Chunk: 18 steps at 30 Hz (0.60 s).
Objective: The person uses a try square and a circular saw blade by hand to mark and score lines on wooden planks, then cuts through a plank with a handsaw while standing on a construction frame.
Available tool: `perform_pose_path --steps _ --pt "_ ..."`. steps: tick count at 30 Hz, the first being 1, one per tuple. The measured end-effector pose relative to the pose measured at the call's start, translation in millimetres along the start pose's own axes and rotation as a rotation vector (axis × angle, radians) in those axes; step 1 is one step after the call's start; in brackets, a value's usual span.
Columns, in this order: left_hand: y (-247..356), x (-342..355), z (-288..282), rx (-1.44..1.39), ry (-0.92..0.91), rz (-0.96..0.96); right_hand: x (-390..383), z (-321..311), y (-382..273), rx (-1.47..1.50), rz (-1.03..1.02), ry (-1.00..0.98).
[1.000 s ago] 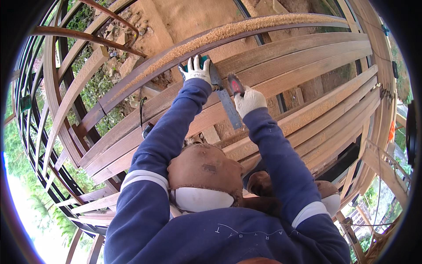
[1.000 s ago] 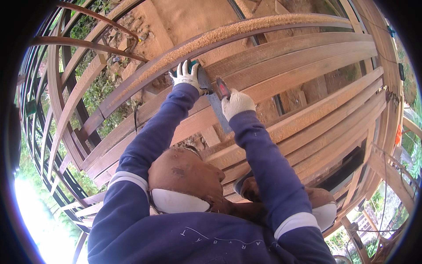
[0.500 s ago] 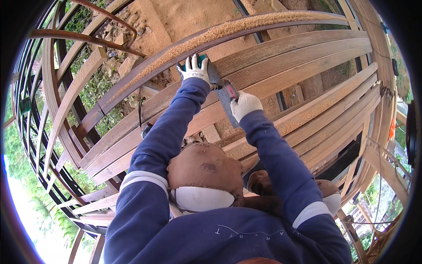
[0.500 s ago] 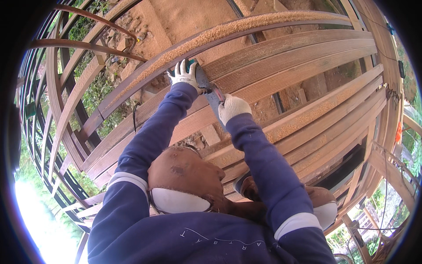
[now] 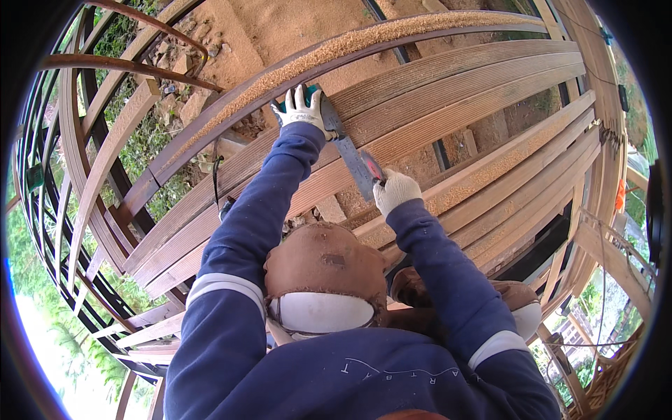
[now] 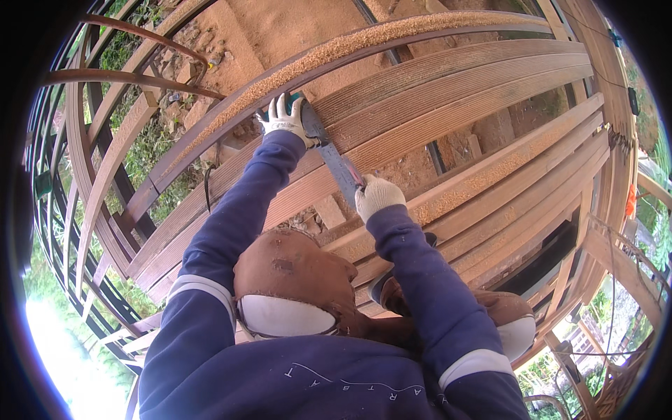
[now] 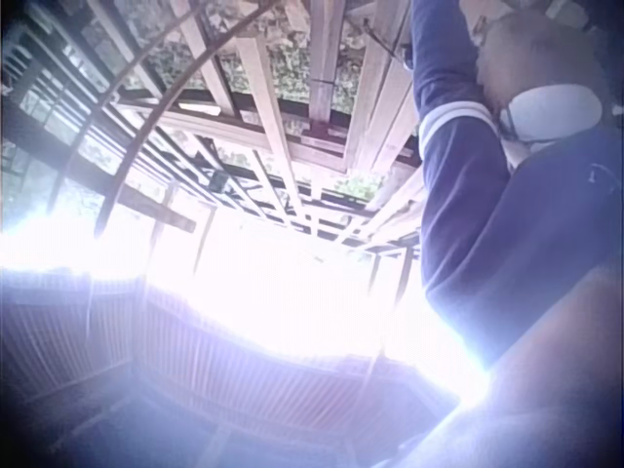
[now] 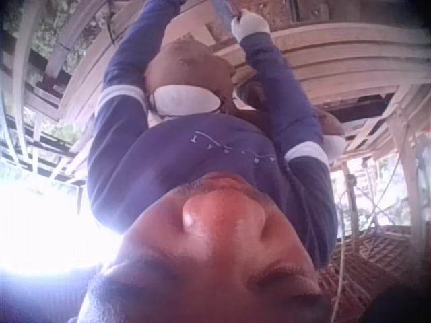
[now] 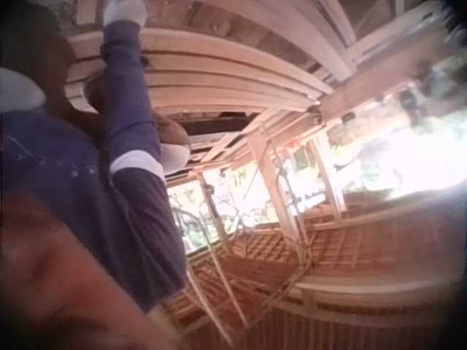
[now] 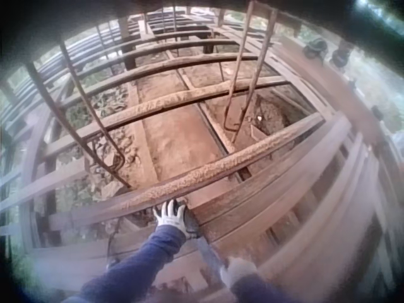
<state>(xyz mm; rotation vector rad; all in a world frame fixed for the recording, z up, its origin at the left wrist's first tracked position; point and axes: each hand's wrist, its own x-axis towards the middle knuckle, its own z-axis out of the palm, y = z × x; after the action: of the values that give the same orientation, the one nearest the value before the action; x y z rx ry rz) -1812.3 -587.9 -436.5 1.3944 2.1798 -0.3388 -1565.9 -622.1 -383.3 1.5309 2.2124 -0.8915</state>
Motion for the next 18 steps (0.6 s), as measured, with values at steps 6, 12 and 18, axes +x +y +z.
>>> perform_pose_path --steps 6,12,18 --pt "0.7 0.3 -2.2 0.014 -0.020 -0.008 -25.7 8.6 23.1 -0.027 0.065 -0.086" --pt "-3.3 2.5 -3.2 0.006 -0.011 0.000 -17.8 -11.9 40.6 0.847 0.345 0.052" --pt "-50.4 49.6 15.6 -0.314 0.130 0.005 -4.1 2.2 72.5 1.221 0.436 0.155"
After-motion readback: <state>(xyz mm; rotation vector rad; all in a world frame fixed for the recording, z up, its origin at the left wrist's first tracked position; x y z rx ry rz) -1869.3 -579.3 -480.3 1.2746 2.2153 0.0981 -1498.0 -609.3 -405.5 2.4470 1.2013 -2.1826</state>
